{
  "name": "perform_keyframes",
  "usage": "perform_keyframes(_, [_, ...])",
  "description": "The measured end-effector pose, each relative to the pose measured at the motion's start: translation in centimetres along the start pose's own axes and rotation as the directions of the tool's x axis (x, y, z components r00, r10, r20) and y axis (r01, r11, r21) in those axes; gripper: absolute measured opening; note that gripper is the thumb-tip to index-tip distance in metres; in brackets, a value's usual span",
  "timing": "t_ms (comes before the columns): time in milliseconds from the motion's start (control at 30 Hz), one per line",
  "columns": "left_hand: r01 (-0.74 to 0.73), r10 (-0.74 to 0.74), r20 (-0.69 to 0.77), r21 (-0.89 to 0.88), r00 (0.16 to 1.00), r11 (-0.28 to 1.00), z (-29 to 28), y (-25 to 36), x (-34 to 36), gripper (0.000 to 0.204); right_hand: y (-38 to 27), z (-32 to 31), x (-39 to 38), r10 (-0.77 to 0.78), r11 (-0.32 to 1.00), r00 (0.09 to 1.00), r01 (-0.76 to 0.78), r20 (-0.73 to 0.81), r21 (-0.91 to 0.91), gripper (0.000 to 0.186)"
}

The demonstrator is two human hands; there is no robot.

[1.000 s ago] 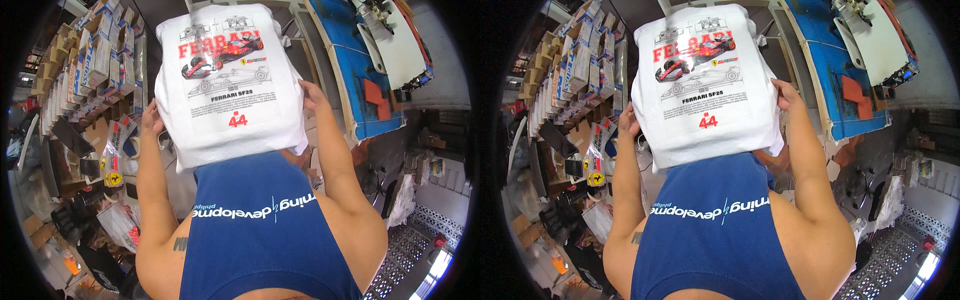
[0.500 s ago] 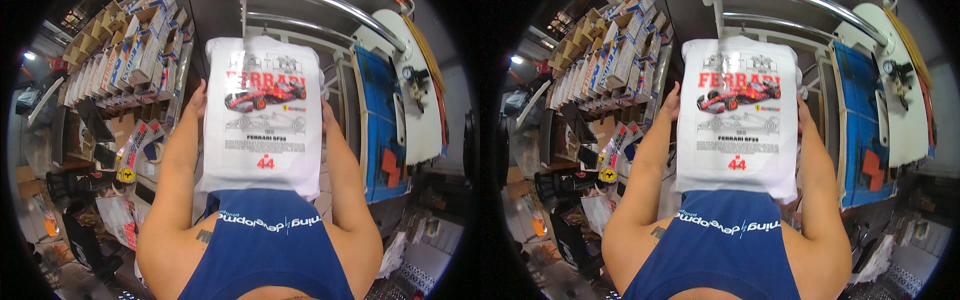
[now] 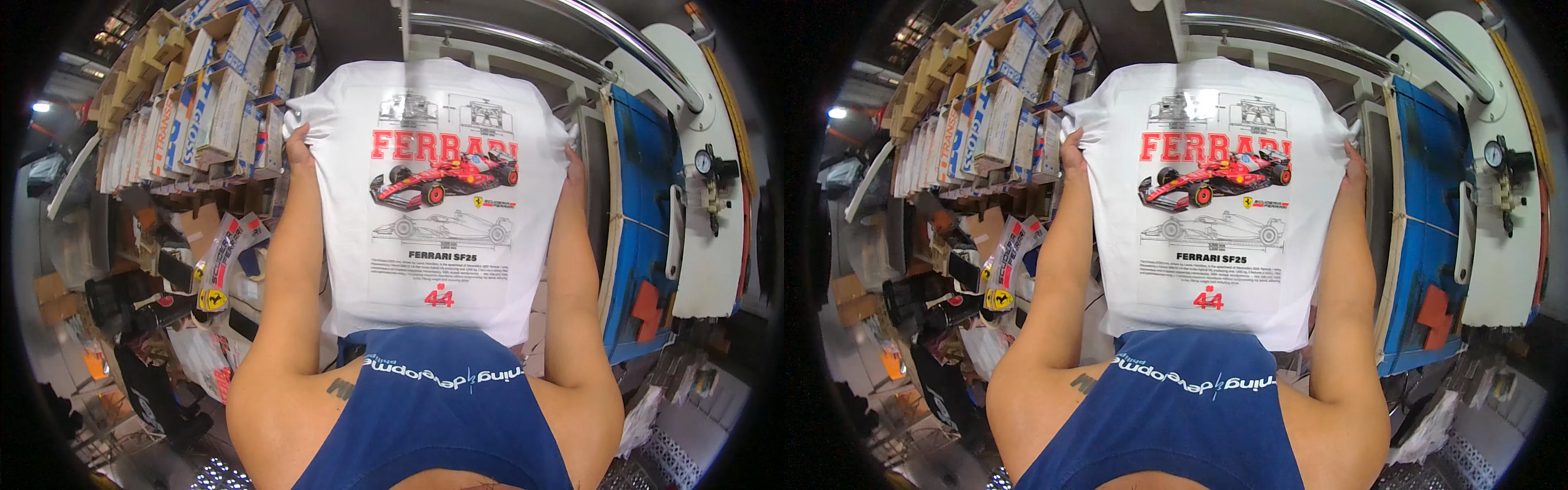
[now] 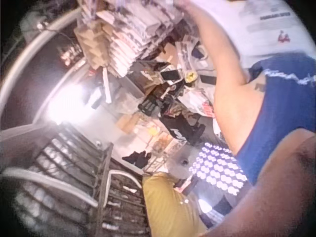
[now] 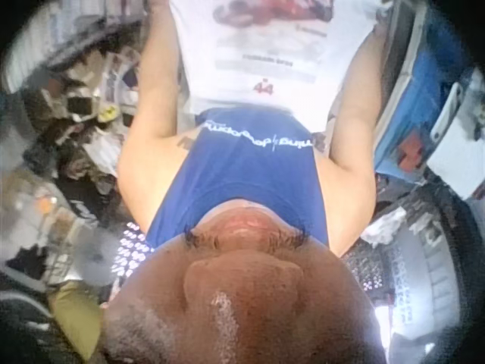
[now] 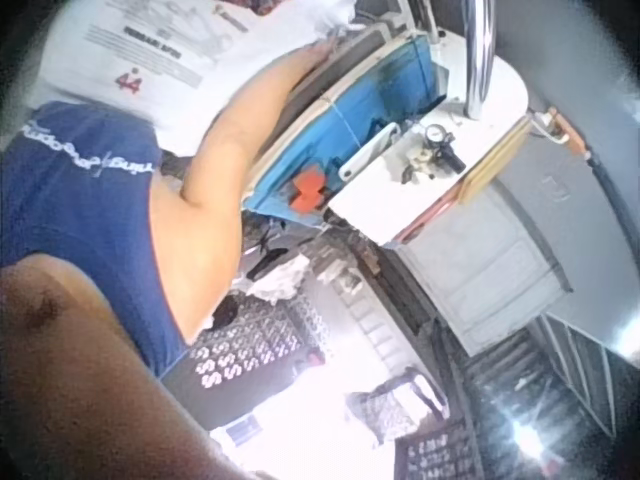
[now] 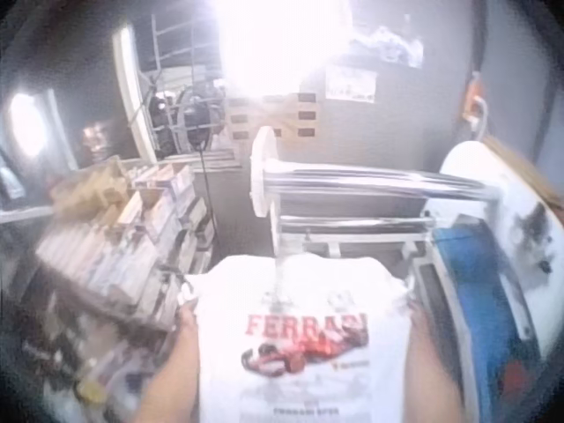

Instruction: The person places white t-shirts onto a heat press, aligns printed transfer sheets with Ferrari graphics, and operates the press to apply the designs. They handle multiple shirts and transfers, smoothing each sheet before pressing and stacking finished shirts.

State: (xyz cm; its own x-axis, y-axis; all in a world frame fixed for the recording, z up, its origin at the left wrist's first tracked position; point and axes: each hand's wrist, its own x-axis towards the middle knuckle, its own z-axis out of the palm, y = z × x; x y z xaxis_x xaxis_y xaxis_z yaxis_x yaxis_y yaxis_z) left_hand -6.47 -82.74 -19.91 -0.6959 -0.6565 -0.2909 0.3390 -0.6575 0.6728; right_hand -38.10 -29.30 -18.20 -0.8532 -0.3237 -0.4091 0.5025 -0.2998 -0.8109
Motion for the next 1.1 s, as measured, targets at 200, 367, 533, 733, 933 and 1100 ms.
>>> perform_keyframes(200, [0.043,-0.034,-0.145,0.06,0.989,0.997,0.3,0.0,0.1,0.051,0.1,0.1,-0.8,-0.042,0.982,0.989,0.067,-0.141,0.177,0.04])
perform_keyframes(367, [0.048,-0.046,-0.11,0.011,0.993,0.999,0.4,0.4,-0.6,0.051,-0.8,1.4,-2.1,-0.068,0.978,0.992,0.088,-0.109,0.187,0.04])
perform_keyframes(533, [-0.072,0.075,-0.057,0.047,0.996,0.996,-1.6,0.3,1.5,0.05,-0.9,1.1,-2.0,-0.05,0.982,0.987,0.077,-0.155,0.172,0.041])
perform_keyframes(733, [-0.081,0.079,-0.148,-0.004,0.986,0.997,-0.9,0.4,1.4,0.041,-2.0,1.8,-2.7,-0.022,0.991,0.996,0.033,-0.088,0.128,0.041])
perform_keyframes(933, [-0.241,0.287,0.198,0.963,0.937,0.122,2.7,1.6,-12.5,0.04,0.7,4.5,-15.4,-0.595,0.273,0.803,0.166,-0.031,-0.947,0.037])
perform_keyframes(1100, [-0.737,0.165,0.75,0.661,0.64,-0.144,3.4,-0.2,-29.0,0.017,6.7,5.8,-31.1,-0.441,-0.154,0.629,0.65,0.64,-0.744,0.035])
